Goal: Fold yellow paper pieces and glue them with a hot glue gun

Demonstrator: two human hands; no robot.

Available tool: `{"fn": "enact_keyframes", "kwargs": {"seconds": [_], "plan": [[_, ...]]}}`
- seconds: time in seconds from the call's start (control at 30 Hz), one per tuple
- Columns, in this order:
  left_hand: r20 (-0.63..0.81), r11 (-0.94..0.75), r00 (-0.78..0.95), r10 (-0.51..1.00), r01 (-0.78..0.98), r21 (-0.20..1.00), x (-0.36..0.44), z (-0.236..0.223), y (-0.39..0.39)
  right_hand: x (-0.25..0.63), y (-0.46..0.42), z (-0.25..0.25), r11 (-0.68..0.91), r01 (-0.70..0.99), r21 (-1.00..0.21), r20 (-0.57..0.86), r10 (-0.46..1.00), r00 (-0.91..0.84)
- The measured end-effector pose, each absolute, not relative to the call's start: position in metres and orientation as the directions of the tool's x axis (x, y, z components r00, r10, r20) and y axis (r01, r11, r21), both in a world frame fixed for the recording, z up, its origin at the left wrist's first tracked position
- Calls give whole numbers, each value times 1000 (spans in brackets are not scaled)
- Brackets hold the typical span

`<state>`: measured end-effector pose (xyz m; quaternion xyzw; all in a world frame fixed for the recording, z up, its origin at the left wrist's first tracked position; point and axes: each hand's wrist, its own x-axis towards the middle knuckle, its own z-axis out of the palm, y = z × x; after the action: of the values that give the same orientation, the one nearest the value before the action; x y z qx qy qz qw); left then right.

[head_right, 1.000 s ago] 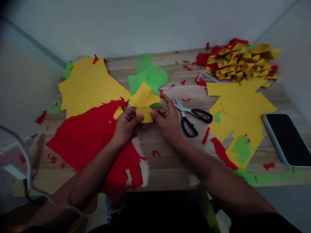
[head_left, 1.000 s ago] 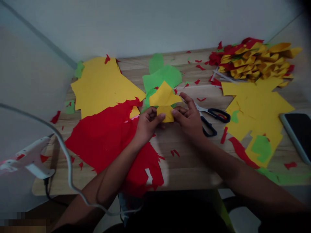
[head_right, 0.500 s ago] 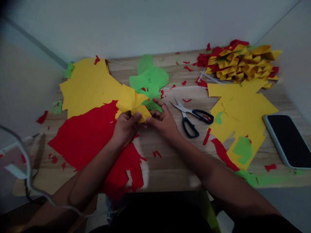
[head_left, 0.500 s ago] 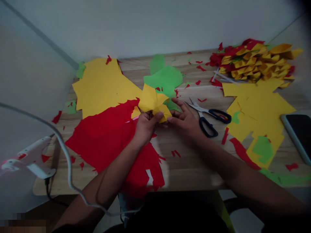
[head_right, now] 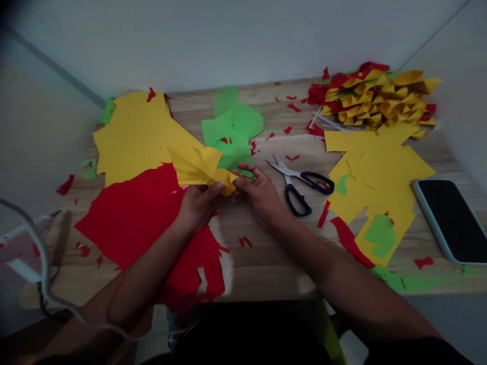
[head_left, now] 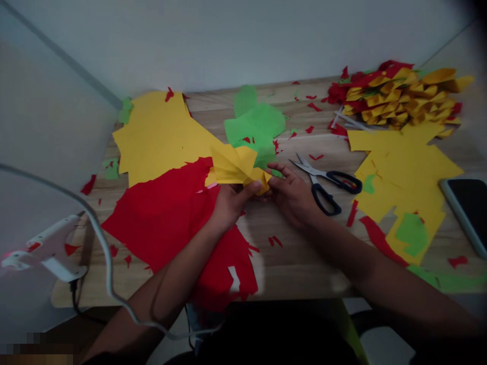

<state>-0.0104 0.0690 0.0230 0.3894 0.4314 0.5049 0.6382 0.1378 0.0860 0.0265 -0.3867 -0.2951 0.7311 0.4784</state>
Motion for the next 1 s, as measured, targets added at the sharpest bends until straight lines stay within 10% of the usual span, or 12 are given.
{"fn": "enact_keyframes", "kwargs": {"seconds": [0.53,0.73,1.0], "plan": [[-181,169,9,983,-410,896,-11,23,74,142,81,27,97,77,-992,85,986,-141],[-183,169,5,983,-417,893,-11,23,73,141,84,22,109,-4,-994,109,990,-86],[-181,205,97,979,-425,882,-9,28,69,140,89,19,-315,-412,-855,-196,932,-306]]}}
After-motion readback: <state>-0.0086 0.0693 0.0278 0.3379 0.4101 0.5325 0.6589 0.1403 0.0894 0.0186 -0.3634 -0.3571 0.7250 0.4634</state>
